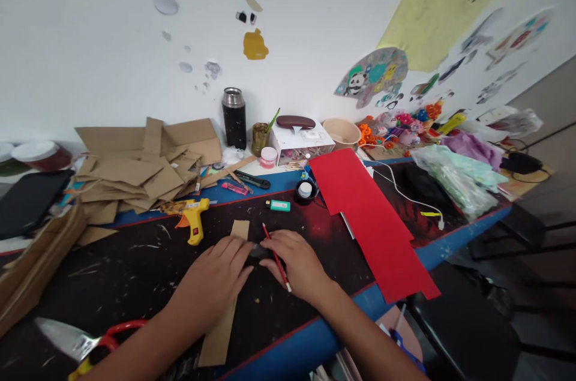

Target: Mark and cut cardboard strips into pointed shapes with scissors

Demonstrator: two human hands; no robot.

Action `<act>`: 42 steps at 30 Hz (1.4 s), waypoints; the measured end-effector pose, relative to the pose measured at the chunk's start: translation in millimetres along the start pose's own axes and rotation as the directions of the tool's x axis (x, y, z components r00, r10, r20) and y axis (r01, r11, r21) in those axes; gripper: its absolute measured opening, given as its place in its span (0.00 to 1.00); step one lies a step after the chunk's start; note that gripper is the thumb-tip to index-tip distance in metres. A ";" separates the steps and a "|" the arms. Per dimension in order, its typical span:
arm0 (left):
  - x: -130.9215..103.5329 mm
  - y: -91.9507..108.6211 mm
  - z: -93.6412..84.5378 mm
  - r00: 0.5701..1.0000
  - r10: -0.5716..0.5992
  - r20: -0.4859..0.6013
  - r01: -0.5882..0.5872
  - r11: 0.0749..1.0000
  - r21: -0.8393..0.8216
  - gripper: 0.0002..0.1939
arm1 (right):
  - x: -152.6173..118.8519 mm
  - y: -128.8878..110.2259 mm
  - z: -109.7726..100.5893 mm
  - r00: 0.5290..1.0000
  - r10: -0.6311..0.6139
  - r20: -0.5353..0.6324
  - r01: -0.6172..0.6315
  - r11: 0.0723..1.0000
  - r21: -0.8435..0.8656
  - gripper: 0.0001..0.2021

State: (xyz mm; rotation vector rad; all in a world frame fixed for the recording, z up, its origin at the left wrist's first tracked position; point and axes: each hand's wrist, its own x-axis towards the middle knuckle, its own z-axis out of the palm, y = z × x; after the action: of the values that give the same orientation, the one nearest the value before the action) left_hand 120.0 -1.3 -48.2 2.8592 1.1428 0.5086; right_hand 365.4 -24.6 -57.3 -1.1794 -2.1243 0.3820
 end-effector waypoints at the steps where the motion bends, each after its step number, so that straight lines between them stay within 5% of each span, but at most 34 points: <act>1: -0.8 -5.1 -5.7 1.000 -0.005 -0.011 0.004 0.999 -0.051 0.18 | -2.8 0.5 0.6 1.000 -0.005 0.007 0.005 1.000 -0.001 0.14; 4: -11.2 -22.1 -27.2 0.994 -0.075 -0.077 0.067 0.992 -0.105 0.20 | -8.7 2.2 2.6 1.000 -0.002 0.021 0.002 1.000 0.002 0.15; 7: -36.4 -33.0 -42.7 0.993 -0.112 -0.026 0.106 0.982 -0.153 0.19 | -10.7 3.6 4.3 1.000 -0.001 0.021 0.001 1.000 -0.010 0.15; 14: -83.7 -16.2 -34.3 0.996 0.032 0.089 -0.019 0.989 -0.148 0.30 | -9.7 3.7 4.2 0.998 0.010 0.068 -0.008 1.000 -0.030 0.17; 19: -72.9 7.0 -24.2 0.984 0.025 0.178 -0.006 0.994 -0.109 0.21 | -11.8 5.3 7.6 0.999 -0.025 0.033 0.026 0.999 -0.035 0.12; 26: -80.2 37.3 4.4 1.000 -0.016 0.018 0.017 0.999 -0.042 0.20 | -8.8 5.2 4.1 0.991 -0.045 0.130 0.054 0.996 -0.071 0.13; 35: -39.8 30.8 -7.1 0.996 0.017 -0.082 -0.014 1.000 0.027 0.19 | -2.1 4.7 -0.2 0.982 -0.049 0.185 0.067 0.994 -0.091 0.16; 42: -23.8 30.6 13.1 0.997 0.029 -0.069 -0.020 0.992 0.127 0.21 | -1.9 3.5 -0.4 0.984 -0.035 0.172 0.047 0.997 -0.063 0.17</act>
State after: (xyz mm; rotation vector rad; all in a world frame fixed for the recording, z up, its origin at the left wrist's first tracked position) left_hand 128.3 -38.4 -63.2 2.9883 1.1929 0.5630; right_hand 368.6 -24.4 -59.7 -1.1749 -2.3218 0.4088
